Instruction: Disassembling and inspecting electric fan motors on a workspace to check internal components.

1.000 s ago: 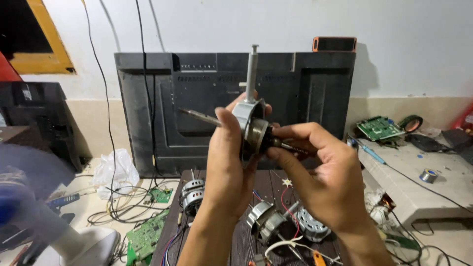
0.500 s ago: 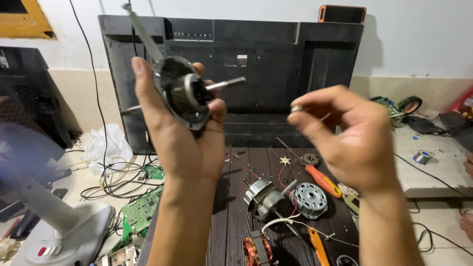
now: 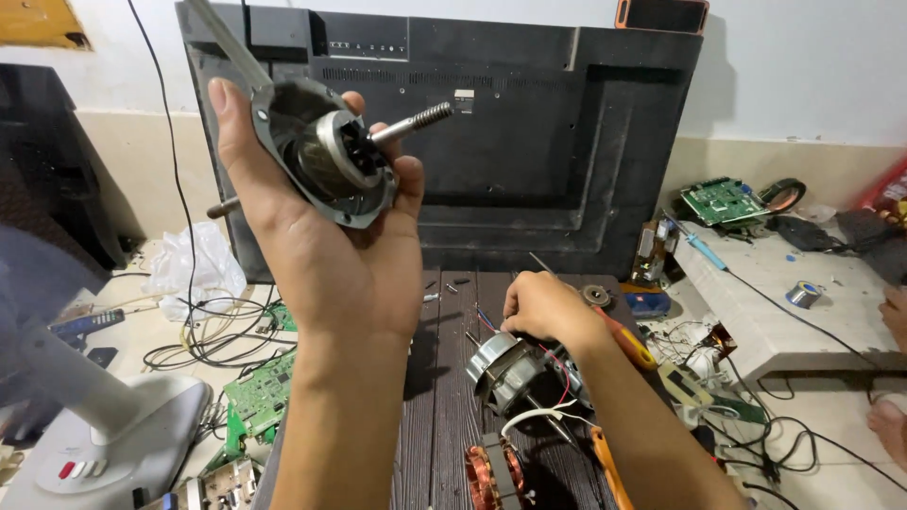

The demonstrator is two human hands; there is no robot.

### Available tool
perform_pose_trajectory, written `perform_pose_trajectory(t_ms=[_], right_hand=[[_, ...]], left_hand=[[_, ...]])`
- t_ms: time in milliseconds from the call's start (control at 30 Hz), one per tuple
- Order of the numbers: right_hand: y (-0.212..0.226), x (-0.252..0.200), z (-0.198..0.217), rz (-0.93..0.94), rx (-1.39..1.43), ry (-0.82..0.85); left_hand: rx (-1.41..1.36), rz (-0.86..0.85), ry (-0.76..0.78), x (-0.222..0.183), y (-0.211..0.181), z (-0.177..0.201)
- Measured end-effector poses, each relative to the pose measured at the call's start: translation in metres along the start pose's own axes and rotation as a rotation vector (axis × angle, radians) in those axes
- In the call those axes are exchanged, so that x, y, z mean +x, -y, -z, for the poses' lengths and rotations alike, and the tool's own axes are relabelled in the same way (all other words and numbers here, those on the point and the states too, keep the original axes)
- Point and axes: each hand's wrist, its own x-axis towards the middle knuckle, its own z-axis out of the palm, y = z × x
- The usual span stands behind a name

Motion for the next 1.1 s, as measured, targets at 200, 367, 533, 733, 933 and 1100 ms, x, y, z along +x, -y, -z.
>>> perform_pose_trajectory(t_ms=[200,367,533,733,933,1100], right_hand=[[0.030,-0.050,0.061,0.121,0.141,-0.021],[0.093,-0.140,0.129,-0.030,0.057,0.192],[0.072,-0.151,0.080,0.279,-0.102,0.328],[0.039,-0.135,0.006,0.715,-0.197,0.104],[0.023,-0.123,-0.020,0.751,-0.105,0.053],[0.037,-0.123,0.018,0.797,0.027,0.183]], left_hand=[[-0.002,-0.036,0.044,0.000,-0.002,0.001],[-0.007,-0.068,0.046,-0.003,-0.007,0.000],[-0.047,-0.048,0.065,-0.006,-0.009,0.001],[-0.031,-0.078,0.091,-0.004,-0.008,0.001],[-0.035,-0.067,0.121,-0.005,-0.003,0.000],[-0.057,0.040,0.017,-0.007,-0.007,-0.009]])
